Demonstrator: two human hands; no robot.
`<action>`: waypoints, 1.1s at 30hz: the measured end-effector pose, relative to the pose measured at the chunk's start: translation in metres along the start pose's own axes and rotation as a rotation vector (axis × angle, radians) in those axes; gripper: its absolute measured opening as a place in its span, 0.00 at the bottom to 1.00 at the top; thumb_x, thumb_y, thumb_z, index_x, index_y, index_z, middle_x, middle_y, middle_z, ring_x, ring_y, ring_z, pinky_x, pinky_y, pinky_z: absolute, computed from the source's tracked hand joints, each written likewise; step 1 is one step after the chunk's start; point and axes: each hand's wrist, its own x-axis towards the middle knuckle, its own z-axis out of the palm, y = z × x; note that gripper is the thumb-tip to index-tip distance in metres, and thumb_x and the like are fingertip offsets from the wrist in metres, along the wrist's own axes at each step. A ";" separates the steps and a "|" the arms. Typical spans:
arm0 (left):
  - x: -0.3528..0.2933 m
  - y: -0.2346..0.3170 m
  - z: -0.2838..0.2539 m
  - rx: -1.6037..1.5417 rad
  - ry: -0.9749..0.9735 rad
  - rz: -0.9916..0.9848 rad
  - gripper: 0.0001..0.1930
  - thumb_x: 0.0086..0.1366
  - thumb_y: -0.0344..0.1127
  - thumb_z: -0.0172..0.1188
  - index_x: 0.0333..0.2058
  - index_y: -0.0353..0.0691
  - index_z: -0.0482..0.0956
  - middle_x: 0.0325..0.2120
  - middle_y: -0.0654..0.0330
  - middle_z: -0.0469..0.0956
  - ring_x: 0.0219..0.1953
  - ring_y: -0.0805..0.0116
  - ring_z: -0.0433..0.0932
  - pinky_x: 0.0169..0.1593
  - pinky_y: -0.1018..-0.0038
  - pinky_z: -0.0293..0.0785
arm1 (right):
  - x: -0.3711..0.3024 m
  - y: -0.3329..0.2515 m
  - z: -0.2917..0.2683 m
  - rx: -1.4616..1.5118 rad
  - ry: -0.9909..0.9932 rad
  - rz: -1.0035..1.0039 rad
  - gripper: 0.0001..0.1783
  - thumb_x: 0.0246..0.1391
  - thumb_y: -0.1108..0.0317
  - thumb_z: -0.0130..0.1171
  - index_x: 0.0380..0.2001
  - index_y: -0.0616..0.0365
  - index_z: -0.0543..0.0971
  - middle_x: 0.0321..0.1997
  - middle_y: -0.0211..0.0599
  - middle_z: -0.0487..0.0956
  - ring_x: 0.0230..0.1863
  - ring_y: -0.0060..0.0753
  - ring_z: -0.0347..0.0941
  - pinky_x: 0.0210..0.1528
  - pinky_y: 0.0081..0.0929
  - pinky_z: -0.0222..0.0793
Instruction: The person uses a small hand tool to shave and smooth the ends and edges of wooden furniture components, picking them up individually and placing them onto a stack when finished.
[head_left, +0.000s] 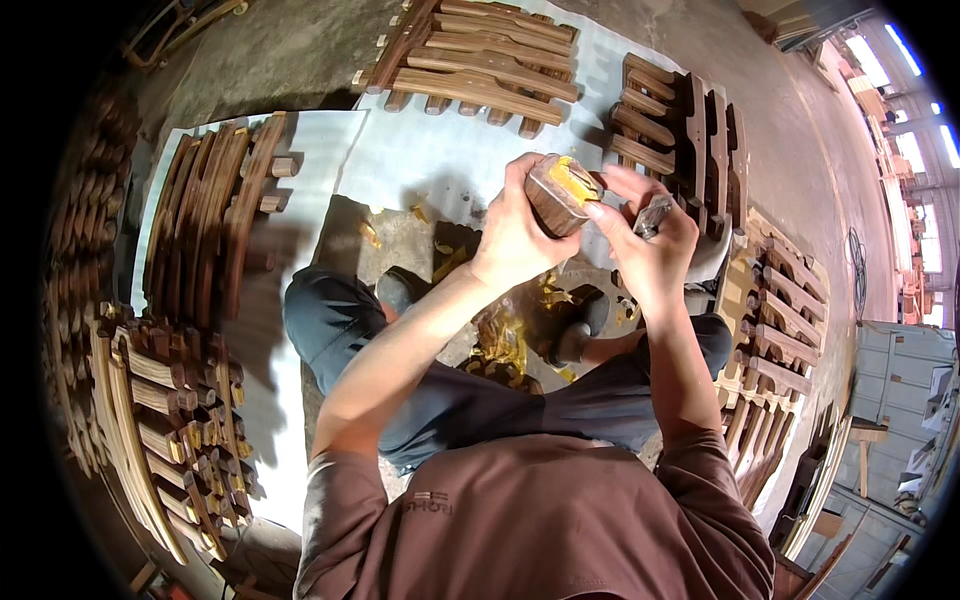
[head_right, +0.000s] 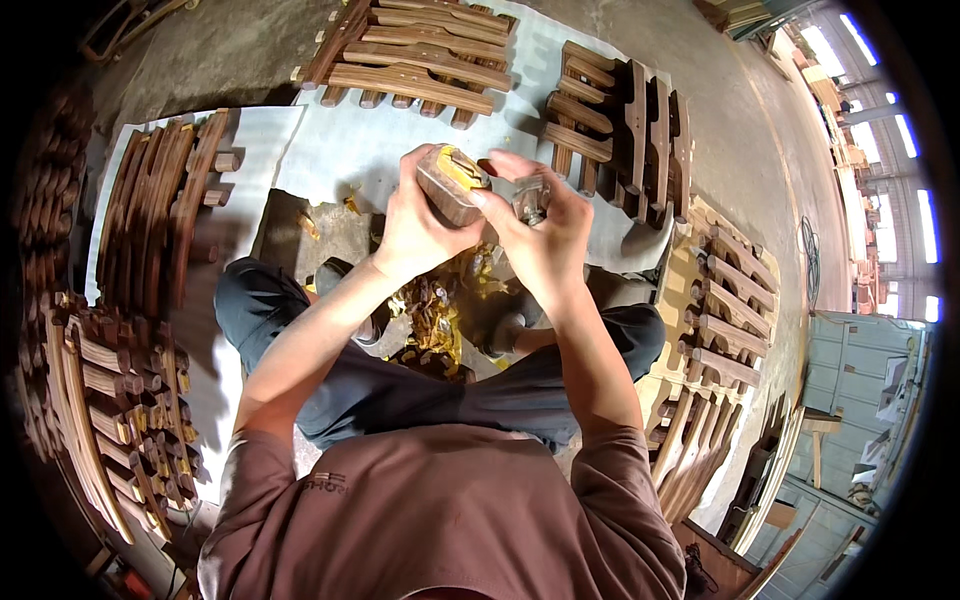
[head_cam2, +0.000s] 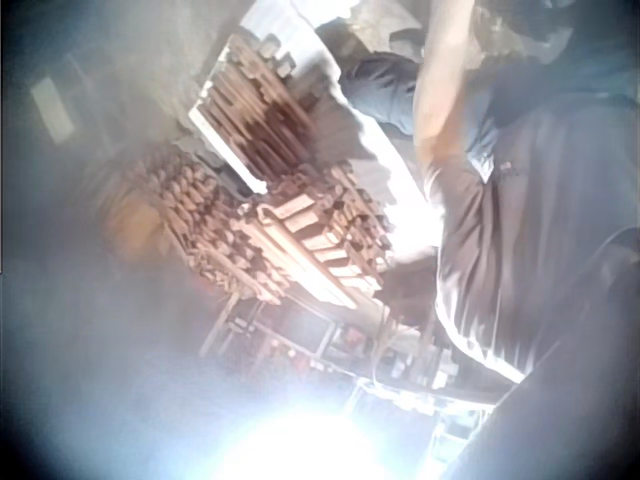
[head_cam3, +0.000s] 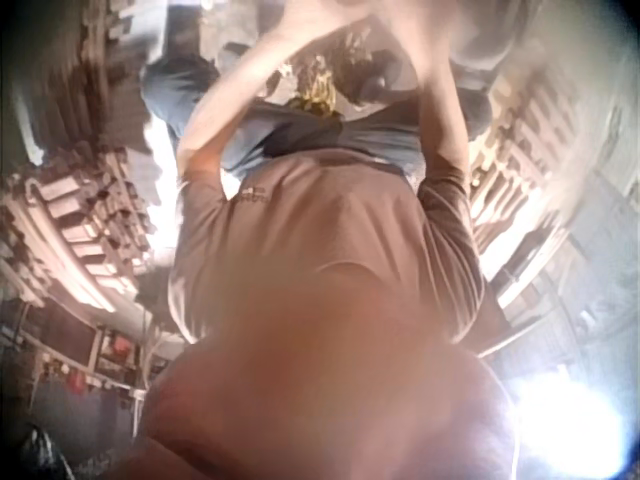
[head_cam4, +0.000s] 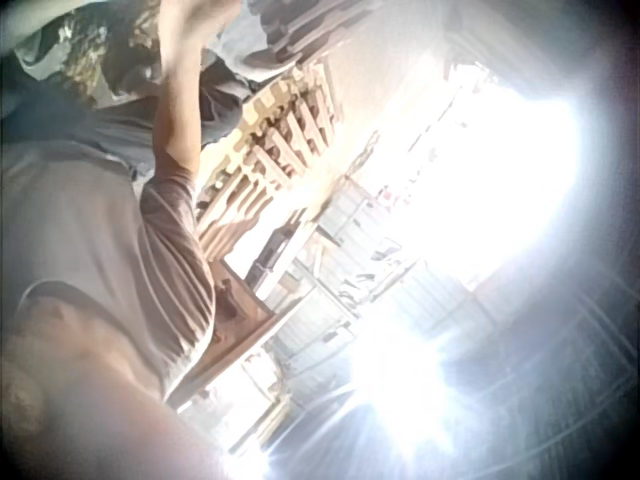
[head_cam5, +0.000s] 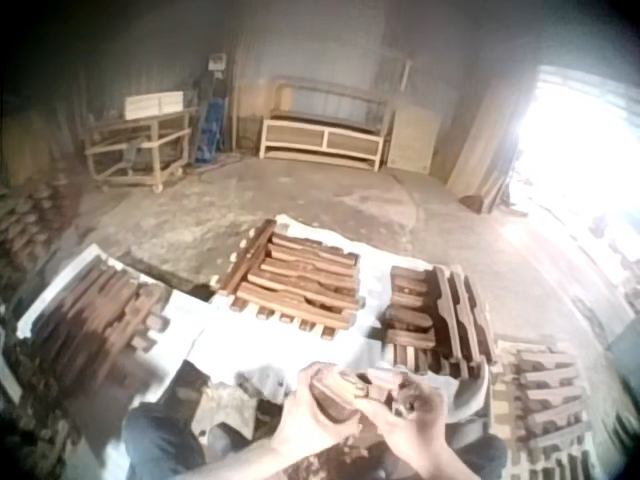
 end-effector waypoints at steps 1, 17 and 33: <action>0.001 -0.003 -0.004 0.054 -0.024 0.027 0.43 0.46 0.33 0.74 0.58 0.36 0.58 0.42 0.45 0.79 0.45 0.50 0.82 0.48 0.63 0.79 | 0.001 0.000 0.000 -0.028 0.013 -0.052 0.16 0.45 0.75 0.72 0.40 0.61 0.84 0.40 0.37 0.86 0.39 0.25 0.82 0.44 0.20 0.75; 0.015 -0.020 -0.069 0.720 -0.410 0.123 0.38 0.41 0.29 0.71 0.53 0.37 0.64 0.44 0.44 0.75 0.44 0.42 0.78 0.47 0.56 0.78 | 0.009 0.033 0.028 -0.177 -0.186 0.193 0.10 0.49 0.68 0.69 0.30 0.65 0.82 0.23 0.40 0.81 0.23 0.30 0.74 0.30 0.26 0.70; 0.006 -0.035 -0.061 0.865 -0.478 0.066 0.31 0.42 0.29 0.69 0.48 0.36 0.67 0.35 0.47 0.78 0.37 0.49 0.82 0.41 0.61 0.80 | -0.004 0.063 0.047 -0.491 -0.050 -0.229 0.09 0.49 0.70 0.70 0.26 0.64 0.79 0.20 0.38 0.78 0.19 0.23 0.71 0.26 0.24 0.69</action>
